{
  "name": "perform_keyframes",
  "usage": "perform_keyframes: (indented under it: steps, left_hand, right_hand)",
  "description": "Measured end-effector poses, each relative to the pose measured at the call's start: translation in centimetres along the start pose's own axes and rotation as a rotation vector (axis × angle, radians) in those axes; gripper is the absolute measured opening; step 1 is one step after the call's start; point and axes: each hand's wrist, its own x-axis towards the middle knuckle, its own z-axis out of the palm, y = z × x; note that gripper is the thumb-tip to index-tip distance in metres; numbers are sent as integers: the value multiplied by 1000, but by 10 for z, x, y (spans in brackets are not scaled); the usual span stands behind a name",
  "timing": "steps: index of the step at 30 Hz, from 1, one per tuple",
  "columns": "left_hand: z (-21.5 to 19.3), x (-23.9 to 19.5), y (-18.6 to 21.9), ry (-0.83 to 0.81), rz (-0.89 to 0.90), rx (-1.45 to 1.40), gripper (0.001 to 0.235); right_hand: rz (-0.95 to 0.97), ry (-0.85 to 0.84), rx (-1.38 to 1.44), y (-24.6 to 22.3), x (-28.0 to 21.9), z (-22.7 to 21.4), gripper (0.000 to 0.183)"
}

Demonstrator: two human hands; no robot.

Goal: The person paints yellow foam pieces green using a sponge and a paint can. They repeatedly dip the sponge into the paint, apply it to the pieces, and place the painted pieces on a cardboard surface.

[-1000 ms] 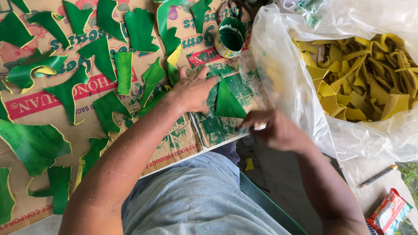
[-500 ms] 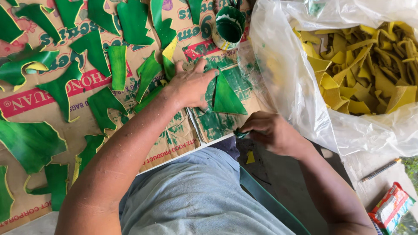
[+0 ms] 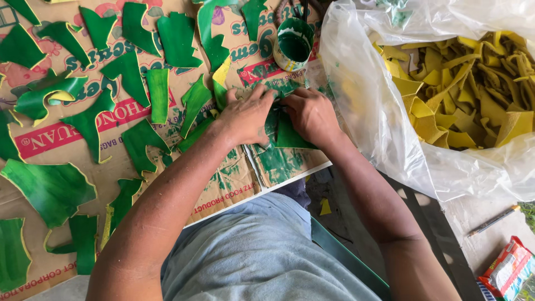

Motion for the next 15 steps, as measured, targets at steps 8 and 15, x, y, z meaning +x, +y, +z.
perform_keyframes:
  steps: [8, 15]
  left_hand:
    - [1, -1, 1, -8, -37, 7, 121]
    - [0, -1, 2, 6, 15, 37, 124]
  right_hand:
    - [95, 68, 100, 14, 20, 2, 17]
    - [217, 139, 142, 26, 16, 1, 22]
